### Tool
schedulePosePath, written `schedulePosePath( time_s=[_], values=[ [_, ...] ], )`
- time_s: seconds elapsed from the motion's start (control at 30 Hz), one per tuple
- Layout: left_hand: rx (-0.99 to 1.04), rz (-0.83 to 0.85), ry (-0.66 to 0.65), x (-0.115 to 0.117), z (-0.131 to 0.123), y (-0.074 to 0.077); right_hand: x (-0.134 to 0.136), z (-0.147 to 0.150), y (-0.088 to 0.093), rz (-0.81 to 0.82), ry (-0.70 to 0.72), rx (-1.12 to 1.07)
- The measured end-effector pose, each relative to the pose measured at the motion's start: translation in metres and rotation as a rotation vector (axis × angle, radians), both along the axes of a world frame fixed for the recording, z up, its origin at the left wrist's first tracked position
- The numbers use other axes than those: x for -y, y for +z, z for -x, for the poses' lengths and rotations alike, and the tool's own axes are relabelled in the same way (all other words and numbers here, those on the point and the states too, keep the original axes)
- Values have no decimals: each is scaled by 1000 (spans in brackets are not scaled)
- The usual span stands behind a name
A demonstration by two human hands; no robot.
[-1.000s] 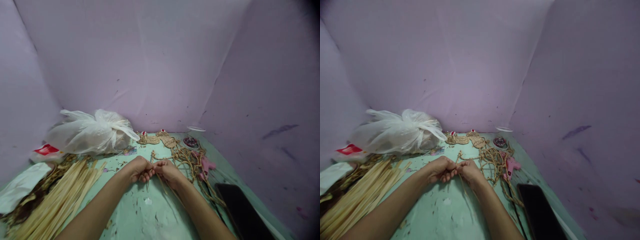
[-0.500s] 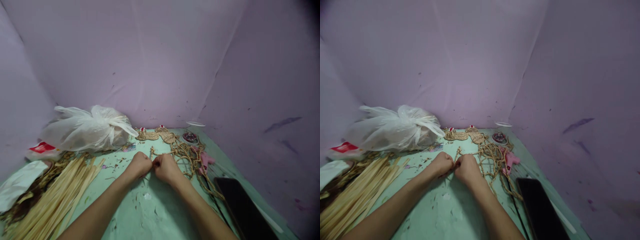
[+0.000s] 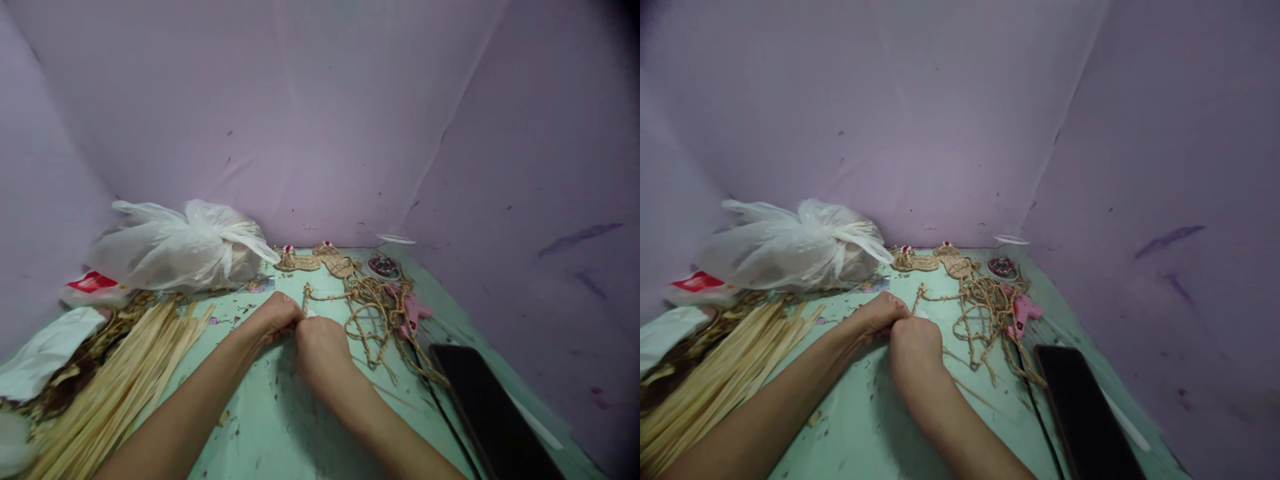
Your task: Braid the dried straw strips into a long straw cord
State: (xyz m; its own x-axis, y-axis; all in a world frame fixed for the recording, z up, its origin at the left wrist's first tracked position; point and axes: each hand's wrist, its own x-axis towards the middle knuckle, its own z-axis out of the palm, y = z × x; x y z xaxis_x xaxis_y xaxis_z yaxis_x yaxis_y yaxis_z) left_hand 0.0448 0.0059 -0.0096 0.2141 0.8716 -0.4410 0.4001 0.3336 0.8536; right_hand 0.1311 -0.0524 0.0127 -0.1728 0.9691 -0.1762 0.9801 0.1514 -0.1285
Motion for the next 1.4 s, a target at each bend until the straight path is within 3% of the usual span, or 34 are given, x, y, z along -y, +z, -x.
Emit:
schedulePosePath(
  time_s=[0.13, 0.23, 0.37, 0.43, 0.6, 0.83, 0.93, 1.03, 1.17, 1.27, 1.4],
  values=[
    [65, 1, -75, -7, 9, -3, -12, -24, 5, -41, -96, -214],
    [101, 8, -112, -9, 13, -5, -29, -43, -1, -172, -319, -527],
    [109, 18, -133, -11, 14, -10, -41, -43, -21, 284, -471, -1091],
    [71, -1, -129, -11, 13, -12, -41, -37, -30, 411, -451, -1197],
    [-61, -68, -192, -8, 9, -7, -42, -35, -44, 310, -417, -1115],
    [-443, -212, -346, -12, 21, 9, -42, -35, -50, 258, -452, -1167],
    [-584, -225, -399, -19, 46, 25, -40, -33, -50, 265, -472, -1176],
    [-883, -353, -259, -20, 83, 50, -39, -33, -51, 290, -459, -1170],
    [-1092, -235, -214, -9, 124, 76, -41, -36, -56, 303, -470, -1136],
    [-1065, -129, -211, -6, 138, 73, -42, -37, -60, 306, -438, -1146],
    [-1001, -83, -150, -16, 145, 49, -42, -37, -61, 310, -432, -1154]
  ],
)
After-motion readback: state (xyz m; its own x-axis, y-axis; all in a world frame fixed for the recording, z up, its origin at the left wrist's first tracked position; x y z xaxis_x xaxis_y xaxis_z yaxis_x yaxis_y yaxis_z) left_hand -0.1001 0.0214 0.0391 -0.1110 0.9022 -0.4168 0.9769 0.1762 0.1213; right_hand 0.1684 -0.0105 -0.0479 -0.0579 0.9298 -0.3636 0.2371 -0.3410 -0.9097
